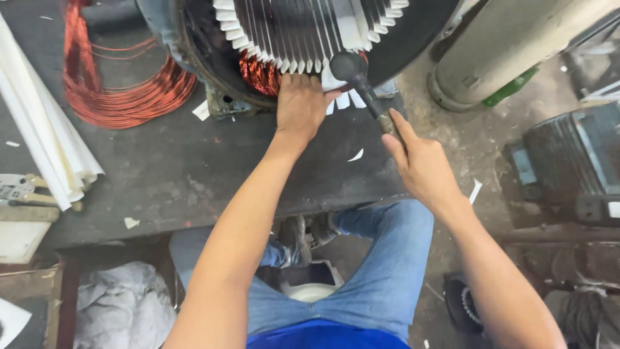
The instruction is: Performing final winding adjustments on an electric motor stator by seating copper coils into slots using a mallet and wedge.
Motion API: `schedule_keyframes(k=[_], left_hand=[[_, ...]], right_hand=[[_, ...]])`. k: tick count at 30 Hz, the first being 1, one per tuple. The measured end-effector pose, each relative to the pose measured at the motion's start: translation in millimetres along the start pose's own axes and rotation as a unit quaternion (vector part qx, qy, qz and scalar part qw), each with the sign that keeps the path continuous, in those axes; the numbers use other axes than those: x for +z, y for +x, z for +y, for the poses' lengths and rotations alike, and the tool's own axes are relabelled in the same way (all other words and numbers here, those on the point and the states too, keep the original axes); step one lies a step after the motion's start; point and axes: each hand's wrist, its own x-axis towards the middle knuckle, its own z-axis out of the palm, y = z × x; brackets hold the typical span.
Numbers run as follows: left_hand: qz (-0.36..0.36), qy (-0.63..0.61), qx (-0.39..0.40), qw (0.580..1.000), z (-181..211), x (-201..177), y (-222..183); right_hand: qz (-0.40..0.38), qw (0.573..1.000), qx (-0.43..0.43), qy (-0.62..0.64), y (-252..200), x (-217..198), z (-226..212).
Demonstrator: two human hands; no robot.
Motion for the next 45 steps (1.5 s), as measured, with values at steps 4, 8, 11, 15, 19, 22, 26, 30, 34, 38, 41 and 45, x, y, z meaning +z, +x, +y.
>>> schedule_keyframes(k=[4, 8, 11, 15, 19, 22, 26, 30, 34, 38, 41, 45], left_hand=[[-0.087, -0.076, -0.05, 0.992, 6, 4, -10], [-0.15, -0.015, -0.03, 0.988, -2, 3, -9], [0.014, -0.03, -0.008, 0.999, 4, 3, -6], [0.044, -0.032, 0.01, 0.998, 4, -24, -13], [0.018, -0.062, 0.015, 0.998, 18, -7, -31], [-0.056, -0.058, -0.016, 0.997, 43, -57, -44], [-0.106, -0.059, 0.017, 0.992, 37, -78, -46], [-0.148, 0.028, 0.061, 0.987, 31, -74, -46], [-0.189, 0.022, 0.057, 0.98, 31, -75, -44], [-0.224, 0.066, 0.039, 0.972, 30, -59, -40], [-0.152, -0.007, 0.07, 0.986, 28, -36, -56], [-0.182, 0.059, 0.06, 0.98, 29, -44, -53]], right_hand=[[0.014, 0.997, -0.056, 0.048, -31, -5, -28], [0.099, 0.985, -0.138, -0.041, -17, 31, 30], [0.019, 0.999, 0.001, -0.026, -9, 19, 26], [0.028, 0.972, 0.05, 0.228, -44, 13, -14], [0.009, 0.903, 0.057, 0.426, -72, 11, -42], [0.014, 0.823, 0.06, 0.564, -75, 15, -58], [0.05, 0.769, 0.037, 0.636, -73, -12, -87], [0.145, 0.732, 0.057, 0.663, -55, -25, -125], [0.106, 0.726, 0.151, 0.663, -19, 79, -122], [-0.063, 0.749, 0.128, 0.647, -10, 56, -135], [-0.047, 0.746, 0.114, 0.654, -27, 36, -129], [0.03, 0.792, 0.125, 0.596, -5, 80, -125]])
